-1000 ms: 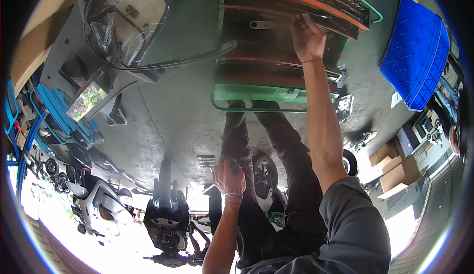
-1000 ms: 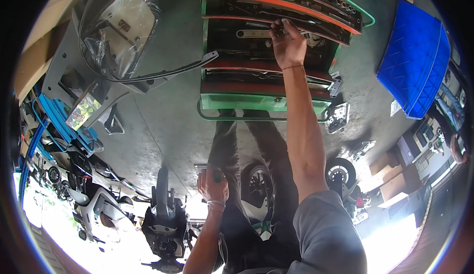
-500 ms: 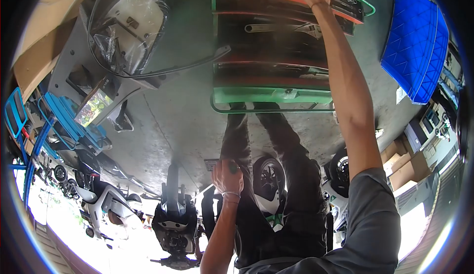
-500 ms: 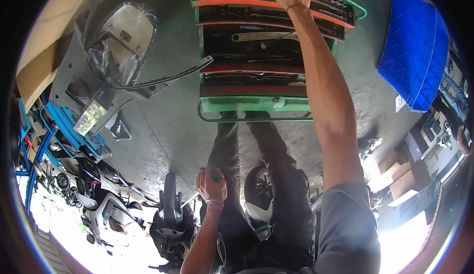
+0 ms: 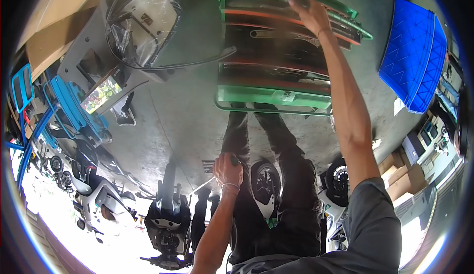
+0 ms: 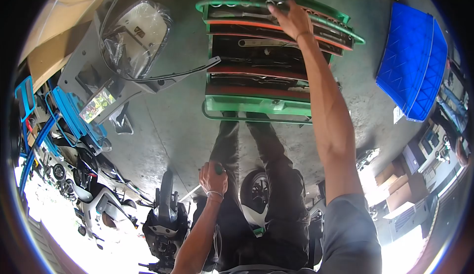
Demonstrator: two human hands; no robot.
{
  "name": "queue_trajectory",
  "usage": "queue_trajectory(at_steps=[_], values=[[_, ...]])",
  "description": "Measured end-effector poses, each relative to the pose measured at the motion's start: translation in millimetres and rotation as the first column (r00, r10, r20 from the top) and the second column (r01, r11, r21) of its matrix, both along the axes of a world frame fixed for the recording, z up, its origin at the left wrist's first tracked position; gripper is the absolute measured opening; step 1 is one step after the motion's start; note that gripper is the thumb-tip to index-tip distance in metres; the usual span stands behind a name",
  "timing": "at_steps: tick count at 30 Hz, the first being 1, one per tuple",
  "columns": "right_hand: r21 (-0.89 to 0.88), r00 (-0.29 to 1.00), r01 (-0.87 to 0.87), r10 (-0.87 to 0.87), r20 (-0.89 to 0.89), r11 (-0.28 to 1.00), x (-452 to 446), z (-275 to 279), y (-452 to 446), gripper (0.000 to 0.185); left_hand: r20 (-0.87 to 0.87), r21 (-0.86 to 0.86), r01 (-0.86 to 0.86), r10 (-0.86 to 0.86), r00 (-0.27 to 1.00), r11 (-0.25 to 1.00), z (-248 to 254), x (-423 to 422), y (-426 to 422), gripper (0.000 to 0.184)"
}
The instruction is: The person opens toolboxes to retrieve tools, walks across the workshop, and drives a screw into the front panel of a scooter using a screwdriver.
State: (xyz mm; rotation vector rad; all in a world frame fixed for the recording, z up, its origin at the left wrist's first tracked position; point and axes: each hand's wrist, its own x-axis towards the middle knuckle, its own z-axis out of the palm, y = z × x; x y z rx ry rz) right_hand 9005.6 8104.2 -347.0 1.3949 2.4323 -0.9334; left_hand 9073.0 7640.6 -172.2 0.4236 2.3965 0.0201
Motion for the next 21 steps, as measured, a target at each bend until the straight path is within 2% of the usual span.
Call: queue_trajectory(at_steps=[1, 3, 4, 8, 10, 13, 15, 16, 19, 21], values=[[-0.030, 1.000, 0.015, -0.015, -0.011, 0.999, 8.5, 2.5, -9.7, 0.070, -0.004, 0.000, -0.005, 0.005, 1.000, 1.000, -0.6, 1.3, -1.1, 0.014], [0.054, 0.994, 0.027, -0.021, -0.106, 0.998, 22.7, 6.6, -33.1, 0.066, 0.010, 0.010, -0.001, 0.001, 1.000, 1.000, -2.1, 5.0, -5.3, 0.017], [-0.014, 0.996, 0.086, -0.086, -0.038, 0.996, 24.8, 16.6, -44.1, 0.063, 0.008, 0.007, -0.005, 0.005, 1.000, 1.000, -1.9, 5.9, -6.3, 0.017], [-0.049, 0.992, 0.076, -0.080, -0.098, 0.996, 40.2, 29.2, -76.3, 0.060, -0.006, 0.034, 0.003, -0.003, 1.000, 0.999, -2.4, 9.7, -10.0, 0.019], [-0.046, 0.993, 0.103, -0.099, 0.065, 0.994, 50.3, 24.7, -90.4, 0.062, -0.004, 0.033, 0.002, -0.002, 1.000, 0.999, -1.5, 10.8, -12.8, 0.020], [-0.034, 0.994, 0.108, -0.108, -0.007, 0.994, 59.9, 18.6, -105.7, 0.063, -0.016, 0.042, -0.005, 0.006, 1.000, 0.999, 0.5, 14.7, -19.5, 0.023], [-0.024, 0.994, 0.112, -0.112, 0.004, 0.993, 65.7, 20.4, -114.0, 0.063, 0.060, -0.006, -0.006, 0.007, 0.998, 1.000, -0.1, 19.9, -26.3, 0.029], [-0.020, 0.991, 0.095, -0.092, 0.096, 0.995, 67.7, 24.7, -118.0, 0.063, 0.049, -0.003, -0.017, 0.017, 0.999, 1.000, 1.4, 21.5, -27.4, 0.029], [0.018, 0.967, 0.024, -0.027, 0.255, 1.000, 72.2, 31.9, -135.3, 0.068, 0.024, 0.027, -0.125, 0.124, 0.992, 0.992, 8.6, 24.3, -34.9, 0.028], [0.012, 0.962, 0.048, -0.049, 0.270, 0.999, 82.3, 29.5, -151.1, 0.067, 0.167, 0.126, -0.221, 0.199, 0.966, 0.967, 14.2, 28.6, -53.4, 0.030]])
